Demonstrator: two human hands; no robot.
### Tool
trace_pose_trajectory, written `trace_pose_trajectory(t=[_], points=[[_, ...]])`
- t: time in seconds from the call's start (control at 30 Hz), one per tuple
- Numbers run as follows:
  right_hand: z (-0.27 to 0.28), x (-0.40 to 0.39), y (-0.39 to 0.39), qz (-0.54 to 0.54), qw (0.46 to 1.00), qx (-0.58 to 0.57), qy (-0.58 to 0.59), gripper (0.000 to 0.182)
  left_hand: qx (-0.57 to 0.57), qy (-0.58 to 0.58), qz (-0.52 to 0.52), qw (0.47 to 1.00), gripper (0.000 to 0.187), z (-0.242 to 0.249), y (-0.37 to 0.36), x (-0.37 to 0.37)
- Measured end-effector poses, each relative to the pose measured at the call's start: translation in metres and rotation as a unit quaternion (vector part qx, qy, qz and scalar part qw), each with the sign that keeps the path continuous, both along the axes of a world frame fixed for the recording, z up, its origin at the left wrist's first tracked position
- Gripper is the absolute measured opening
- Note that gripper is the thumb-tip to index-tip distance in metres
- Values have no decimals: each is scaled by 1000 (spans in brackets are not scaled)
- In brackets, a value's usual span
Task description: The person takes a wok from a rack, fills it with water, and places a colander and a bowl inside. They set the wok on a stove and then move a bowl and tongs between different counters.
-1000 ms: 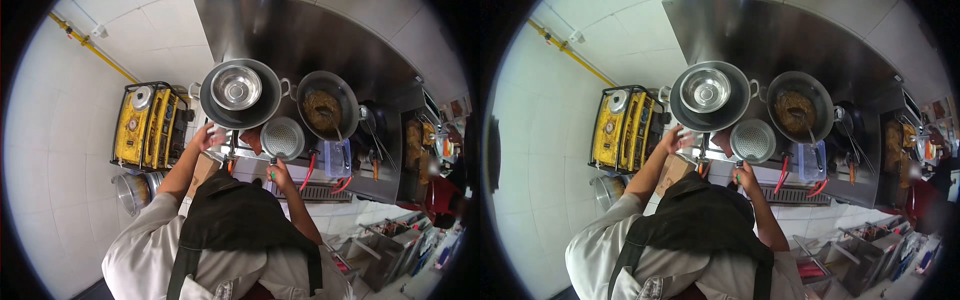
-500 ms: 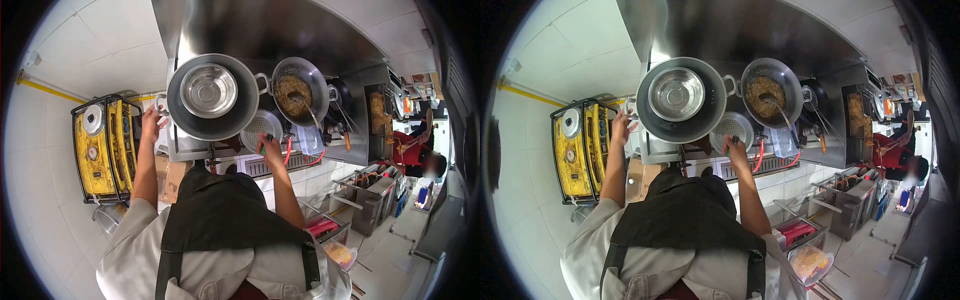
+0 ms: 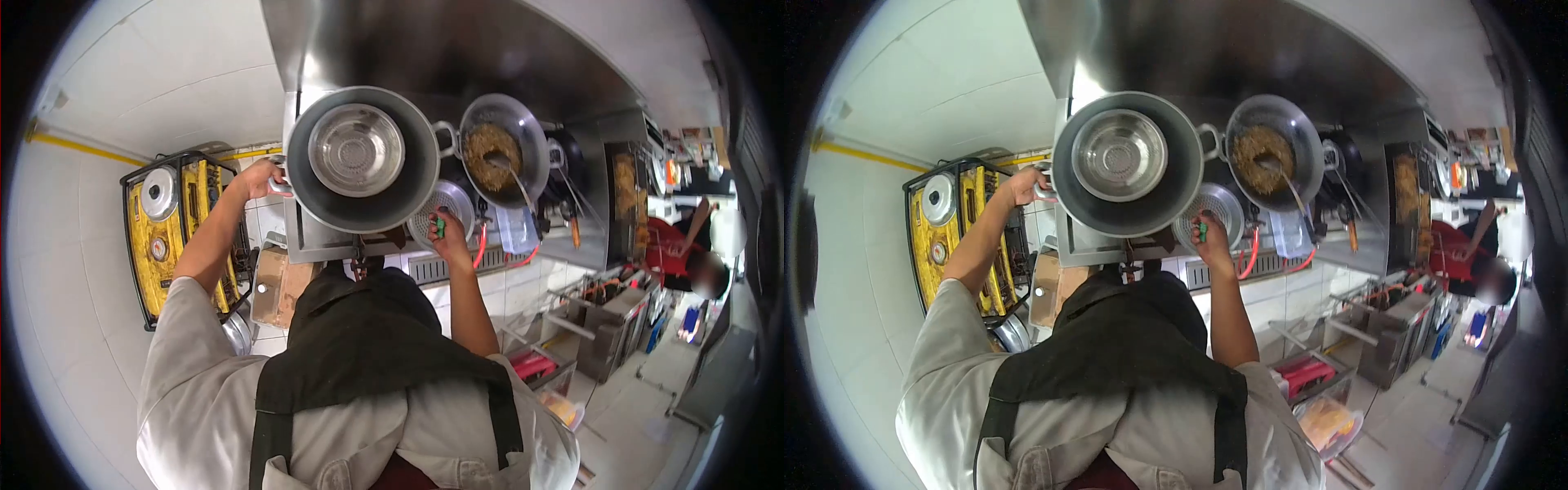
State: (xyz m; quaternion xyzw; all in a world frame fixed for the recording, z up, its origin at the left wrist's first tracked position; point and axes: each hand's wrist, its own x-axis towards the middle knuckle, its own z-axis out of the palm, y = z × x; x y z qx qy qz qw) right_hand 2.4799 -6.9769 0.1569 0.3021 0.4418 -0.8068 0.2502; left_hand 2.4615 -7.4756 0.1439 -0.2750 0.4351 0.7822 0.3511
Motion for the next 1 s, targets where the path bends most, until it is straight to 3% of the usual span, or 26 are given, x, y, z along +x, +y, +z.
trace_pose_trajectory(t=[0.1,0.2,0.4,0.6,0.67,0.7,0.8,0.83,0.97,1.0], points=[[-14,29,5,3,999,37,-35,11,80,47,40,995,76,0,4,13],[-31,59,16,41,996,74,-20,15,23,91,87,992,77,13,30,43],[-75,104,27,36,989,113,-87,20,46,72,201,976,75,21,78,83],[-82,116,16,215,940,261,-52,13,70,107,229,965,63,10,94,98],[-81,113,12,331,895,298,6,11,73,109,246,960,62,12,99,101],[-84,113,7,404,835,360,94,16,69,110,252,959,62,21,104,100],[-89,124,-11,494,722,382,296,23,69,116,256,957,61,19,104,104],[-88,125,-19,543,702,355,294,35,68,113,257,957,60,19,104,104],[-84,131,-60,729,494,378,287,49,66,101,277,953,61,18,109,106],[-77,129,-70,738,469,392,285,48,71,109,277,952,62,16,109,107]])
